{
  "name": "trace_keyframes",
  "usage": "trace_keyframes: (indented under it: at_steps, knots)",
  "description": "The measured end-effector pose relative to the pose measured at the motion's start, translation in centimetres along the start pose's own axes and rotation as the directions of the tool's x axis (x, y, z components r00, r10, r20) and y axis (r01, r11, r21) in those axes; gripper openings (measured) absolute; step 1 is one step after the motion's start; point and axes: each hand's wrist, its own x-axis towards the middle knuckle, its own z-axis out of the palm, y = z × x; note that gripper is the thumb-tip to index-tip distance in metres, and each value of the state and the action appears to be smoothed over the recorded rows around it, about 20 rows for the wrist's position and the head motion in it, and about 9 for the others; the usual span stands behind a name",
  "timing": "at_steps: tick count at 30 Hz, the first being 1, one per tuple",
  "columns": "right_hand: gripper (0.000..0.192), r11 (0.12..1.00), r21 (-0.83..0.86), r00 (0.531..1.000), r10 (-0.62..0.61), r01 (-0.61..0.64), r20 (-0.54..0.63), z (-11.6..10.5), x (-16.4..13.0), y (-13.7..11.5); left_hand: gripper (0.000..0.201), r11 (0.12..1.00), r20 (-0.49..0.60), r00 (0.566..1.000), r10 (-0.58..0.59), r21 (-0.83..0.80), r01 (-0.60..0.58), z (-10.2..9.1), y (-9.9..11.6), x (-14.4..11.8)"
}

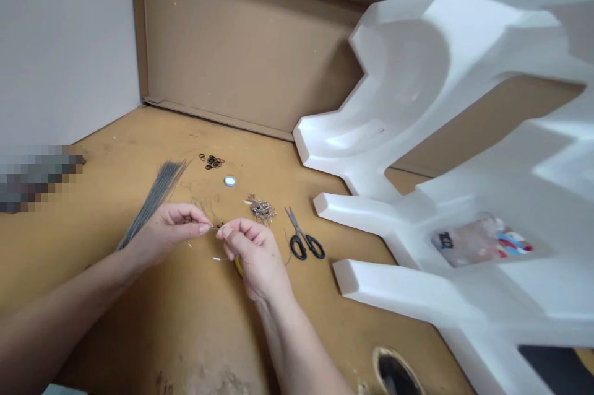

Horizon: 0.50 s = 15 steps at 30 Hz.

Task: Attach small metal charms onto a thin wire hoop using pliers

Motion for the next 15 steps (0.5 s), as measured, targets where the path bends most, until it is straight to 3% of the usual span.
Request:
trace_keyframes:
  at_steps: [7, 15]
  knots:
    - [0.012, 0.995, 0.101, 1.000, -0.015, 0.016, -0.005, 0.04, 0.14, 0.02, 0.007, 0.993, -0.032, 0.996, 0.085, 0.087, -0.082, 0.57, -0.14, -0.24]
    - [0.013, 0.993, 0.119, 0.997, -0.008, -0.001, 0.075, -0.13, 0.46, 0.27, 0.009, 0.982, -0.084, 0.992, 0.091, 0.170, -0.076, 0.19, -0.13, 0.02]
